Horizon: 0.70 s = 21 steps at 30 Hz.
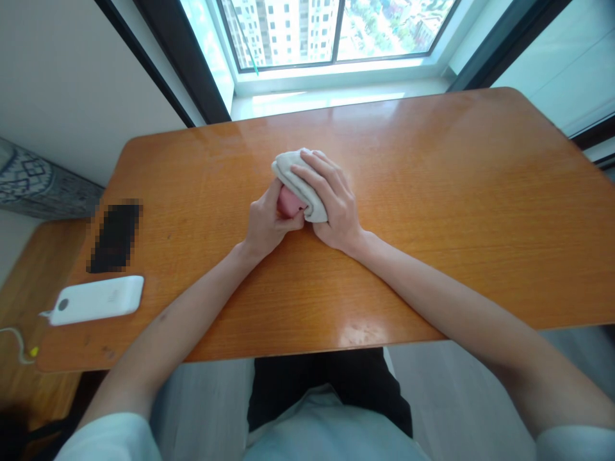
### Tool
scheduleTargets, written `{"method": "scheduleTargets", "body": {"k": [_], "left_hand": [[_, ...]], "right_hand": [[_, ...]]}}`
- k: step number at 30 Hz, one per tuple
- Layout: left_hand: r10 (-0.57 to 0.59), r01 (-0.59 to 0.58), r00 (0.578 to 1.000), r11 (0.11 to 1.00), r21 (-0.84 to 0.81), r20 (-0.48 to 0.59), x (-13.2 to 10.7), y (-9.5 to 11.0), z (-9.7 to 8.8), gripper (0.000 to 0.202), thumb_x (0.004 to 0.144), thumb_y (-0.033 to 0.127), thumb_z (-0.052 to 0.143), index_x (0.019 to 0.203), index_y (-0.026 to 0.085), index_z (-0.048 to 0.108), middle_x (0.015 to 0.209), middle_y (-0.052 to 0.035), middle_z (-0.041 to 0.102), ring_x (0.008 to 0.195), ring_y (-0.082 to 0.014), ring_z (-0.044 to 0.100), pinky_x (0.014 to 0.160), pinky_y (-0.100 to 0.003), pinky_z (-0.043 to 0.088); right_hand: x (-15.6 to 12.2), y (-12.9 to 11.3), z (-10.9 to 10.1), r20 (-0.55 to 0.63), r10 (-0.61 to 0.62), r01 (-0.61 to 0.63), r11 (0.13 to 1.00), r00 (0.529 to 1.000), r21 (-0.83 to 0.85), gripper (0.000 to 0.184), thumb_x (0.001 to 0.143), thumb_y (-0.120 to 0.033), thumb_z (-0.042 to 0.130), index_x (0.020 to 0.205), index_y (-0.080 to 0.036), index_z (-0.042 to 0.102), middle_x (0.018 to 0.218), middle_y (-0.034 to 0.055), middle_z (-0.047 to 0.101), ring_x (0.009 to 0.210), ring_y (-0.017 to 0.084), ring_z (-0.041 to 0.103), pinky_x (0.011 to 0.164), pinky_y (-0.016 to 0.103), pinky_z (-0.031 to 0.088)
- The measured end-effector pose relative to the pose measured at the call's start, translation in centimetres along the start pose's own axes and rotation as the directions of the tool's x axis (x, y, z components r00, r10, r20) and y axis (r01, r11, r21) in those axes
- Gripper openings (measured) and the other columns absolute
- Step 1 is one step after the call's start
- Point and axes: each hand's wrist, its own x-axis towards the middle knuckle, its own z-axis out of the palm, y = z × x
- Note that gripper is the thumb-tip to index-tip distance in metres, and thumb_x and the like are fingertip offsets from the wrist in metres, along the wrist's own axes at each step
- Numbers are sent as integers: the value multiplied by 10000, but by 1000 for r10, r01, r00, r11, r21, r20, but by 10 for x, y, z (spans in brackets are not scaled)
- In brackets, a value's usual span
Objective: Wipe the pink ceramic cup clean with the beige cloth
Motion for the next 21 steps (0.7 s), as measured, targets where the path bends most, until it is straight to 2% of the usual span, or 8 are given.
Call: {"method": "scheduleTargets", "body": {"k": [4,6,11,15,17,21], "left_hand": [[17,-17,1000,1000,6,17,3,6,-3,808,942,602,789,1614,265,493,1512,-101,728,1231,-275,782,1017,-351,629],[22,-22,1000,1000,9,23,3,6,-4,815,942,599,791,1622,266,487,1555,-103,706,1281,-283,770,1044,-350,625],[16,-16,1000,1000,6,24,1,2,-3,841,939,593,795,1642,262,475,1354,-83,807,1081,-256,819,939,-342,644],[9,-9,1000,1000,16,25,3,4,-3,829,932,578,812,1628,263,490,1508,-106,737,1218,-280,794,1007,-351,640],[14,-14,999,1000,11,37,3,4,-4,830,926,568,820,1625,267,488,1560,-109,703,1275,-290,775,1035,-356,635],[0,0,1000,1000,5,28,1,2,-4,833,905,524,829,1622,270,491,1373,-78,800,1098,-258,816,946,-345,647]], "right_hand": [[-1,13,2,-39,137,-135,990,990,38,518,1132,-468,465,1635,-353,508,1641,69,634,1553,321,597,1321,628,494],[-2,12,2,-39,138,-136,990,990,39,531,1123,-471,489,1640,-352,497,1642,70,633,1561,324,590,1326,634,487],[-2,3,0,3,54,-54,998,999,27,516,1108,-495,515,1613,-397,547,1719,24,561,1647,351,487,1387,661,388],[-1,14,2,-15,166,-164,983,986,84,534,1110,-488,498,1630,-366,512,1671,49,614,1570,329,575,1348,622,453],[-2,15,2,-17,177,-175,981,984,86,546,1113,-480,489,1645,-358,491,1666,57,616,1564,323,580,1347,618,453],[-2,3,-1,14,45,-45,999,999,18,532,1112,-465,499,1637,-386,515,1735,30,542,1659,342,469,1392,650,369]]}}
